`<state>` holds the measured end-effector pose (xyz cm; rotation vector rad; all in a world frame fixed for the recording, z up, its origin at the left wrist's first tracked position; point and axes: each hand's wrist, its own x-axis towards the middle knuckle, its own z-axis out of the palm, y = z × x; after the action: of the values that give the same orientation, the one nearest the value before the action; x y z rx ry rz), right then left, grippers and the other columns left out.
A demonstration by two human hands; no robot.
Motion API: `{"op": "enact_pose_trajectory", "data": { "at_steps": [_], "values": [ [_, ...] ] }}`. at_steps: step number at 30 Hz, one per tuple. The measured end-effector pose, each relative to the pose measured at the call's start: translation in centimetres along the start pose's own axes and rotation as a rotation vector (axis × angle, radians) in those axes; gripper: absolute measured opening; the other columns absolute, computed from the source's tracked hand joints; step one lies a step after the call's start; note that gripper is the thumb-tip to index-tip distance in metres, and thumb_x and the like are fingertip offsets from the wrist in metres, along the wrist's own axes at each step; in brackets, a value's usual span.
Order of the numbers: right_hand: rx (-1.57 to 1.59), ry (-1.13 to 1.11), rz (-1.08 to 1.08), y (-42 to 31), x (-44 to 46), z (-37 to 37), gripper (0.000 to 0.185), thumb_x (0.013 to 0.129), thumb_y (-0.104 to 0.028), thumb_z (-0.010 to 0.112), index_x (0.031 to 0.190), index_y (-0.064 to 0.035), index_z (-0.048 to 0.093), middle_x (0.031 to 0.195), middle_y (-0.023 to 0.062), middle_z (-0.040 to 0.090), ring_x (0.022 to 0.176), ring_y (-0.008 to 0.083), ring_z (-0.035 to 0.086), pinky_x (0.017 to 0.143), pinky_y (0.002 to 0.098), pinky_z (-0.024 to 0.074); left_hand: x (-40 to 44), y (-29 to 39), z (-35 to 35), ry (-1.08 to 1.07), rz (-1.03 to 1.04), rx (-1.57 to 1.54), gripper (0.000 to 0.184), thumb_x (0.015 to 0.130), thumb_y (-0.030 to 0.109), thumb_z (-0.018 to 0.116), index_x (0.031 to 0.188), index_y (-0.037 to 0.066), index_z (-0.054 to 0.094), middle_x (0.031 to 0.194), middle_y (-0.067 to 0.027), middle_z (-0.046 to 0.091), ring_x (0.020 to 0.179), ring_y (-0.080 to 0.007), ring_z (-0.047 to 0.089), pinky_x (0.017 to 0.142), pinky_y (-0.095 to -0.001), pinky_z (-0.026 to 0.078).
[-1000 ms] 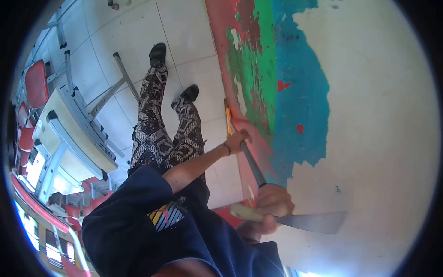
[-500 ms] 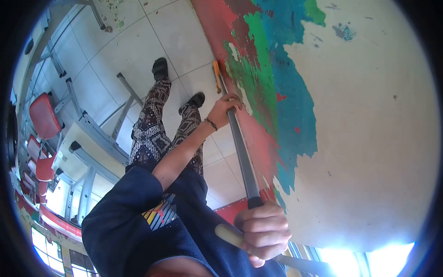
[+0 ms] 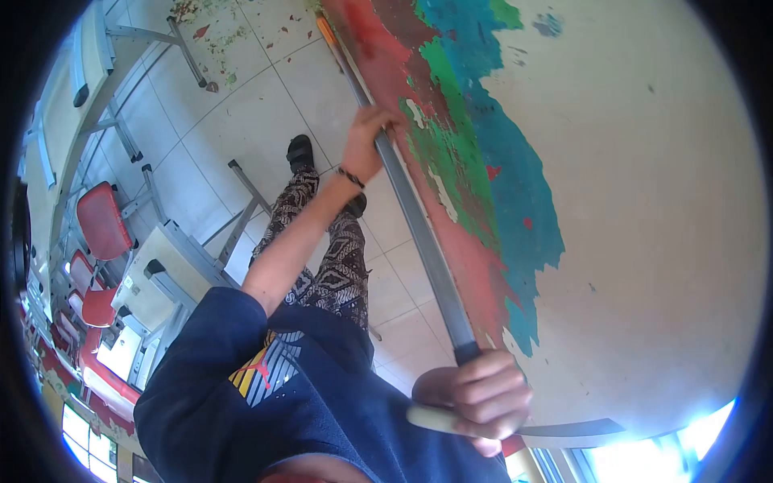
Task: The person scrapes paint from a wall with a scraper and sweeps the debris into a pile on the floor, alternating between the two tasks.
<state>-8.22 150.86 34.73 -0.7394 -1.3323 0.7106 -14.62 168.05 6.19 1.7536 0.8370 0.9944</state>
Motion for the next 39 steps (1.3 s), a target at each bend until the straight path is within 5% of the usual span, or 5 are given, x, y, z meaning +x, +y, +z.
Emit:
{"op": "enact_pose_trajectory", "data": {
  "at_steps": [13, 21, 25, 32, 39],
  "values": [
    [-0.269, 0.186, 0.249, -4.6, -2.2, 0.4, 0.024, 0.071, -0.021, 0.051, 0.054, -0.0046, 0.046, 0.037, 0.0014, 0.039, 0.028, 0.0129, 0.036, 0.033, 0.0292, 0.0303, -17.3, 5.9, 12.3, -0.231, -0.323, -0.448, 0.018, 0.070, -0.010, 0.054, 0.082, 0.003, 0.060, 0.080, -0.0126, 0.058, 0.078, -0.0316, 0.058, 0.066, -0.0380, 0.046],
    [-0.283, 0.246, 0.157, 8.1, 11.8, 3.8, 0.025, 0.072, -0.024, 0.050, 0.055, -0.0071, 0.046, 0.037, -0.0023, 0.033, 0.031, 0.0099, 0.028, 0.037, 0.0243, 0.0258, -1.7, -1.7, 4.6, -0.136, -0.456, -0.362, 0.027, 0.062, -0.011, 0.058, 0.082, 0.006, 0.060, 0.081, -0.0088, 0.057, 0.077, -0.0268, 0.060, 0.066, -0.0360, 0.047],
    [-0.319, 0.225, 0.228, 14.9, 19.9, 6.7, 0.029, 0.083, -0.024, 0.040, 0.059, -0.0098, 0.040, 0.048, -0.0010, 0.023, 0.045, 0.0116, 0.029, 0.063, 0.0290, 0.0351, 4.9, -5.1, -0.2, -0.183, -0.477, -0.385, 0.024, 0.062, -0.008, 0.061, 0.080, 0.007, 0.060, 0.082, -0.0070, 0.058, 0.079, -0.0274, 0.061, 0.075, -0.0397, 0.047],
    [-0.540, 0.520, -0.072, 23.7, 29.7, 11.8, 0.023, 0.089, -0.025, 0.039, 0.071, -0.0104, 0.039, 0.055, -0.0033, 0.031, 0.048, 0.0092, 0.029, 0.048, 0.0288, 0.0295, 19.0, -10.7, -8.9, 0.094, -0.332, -0.250, 0.027, 0.057, -0.009, 0.059, 0.078, 0.007, 0.063, 0.079, -0.0098, 0.059, 0.074, -0.0316, 0.059, 0.065, -0.0386, 0.047],
    [-0.263, 0.060, 0.082, 32.1, 31.7, 11.8, 0.020, 0.080, -0.027, 0.040, 0.069, -0.0112, 0.043, 0.053, -0.0011, 0.024, 0.048, 0.0115, 0.023, 0.057, 0.0321, 0.0287, 36.8, -24.2, -18.4, 0.438, -0.117, 0.020, 0.021, 0.061, -0.007, 0.056, 0.074, 0.008, 0.061, 0.075, -0.0092, 0.059, 0.077, -0.0311, 0.056, 0.070, -0.0401, 0.045]
  ]
}}
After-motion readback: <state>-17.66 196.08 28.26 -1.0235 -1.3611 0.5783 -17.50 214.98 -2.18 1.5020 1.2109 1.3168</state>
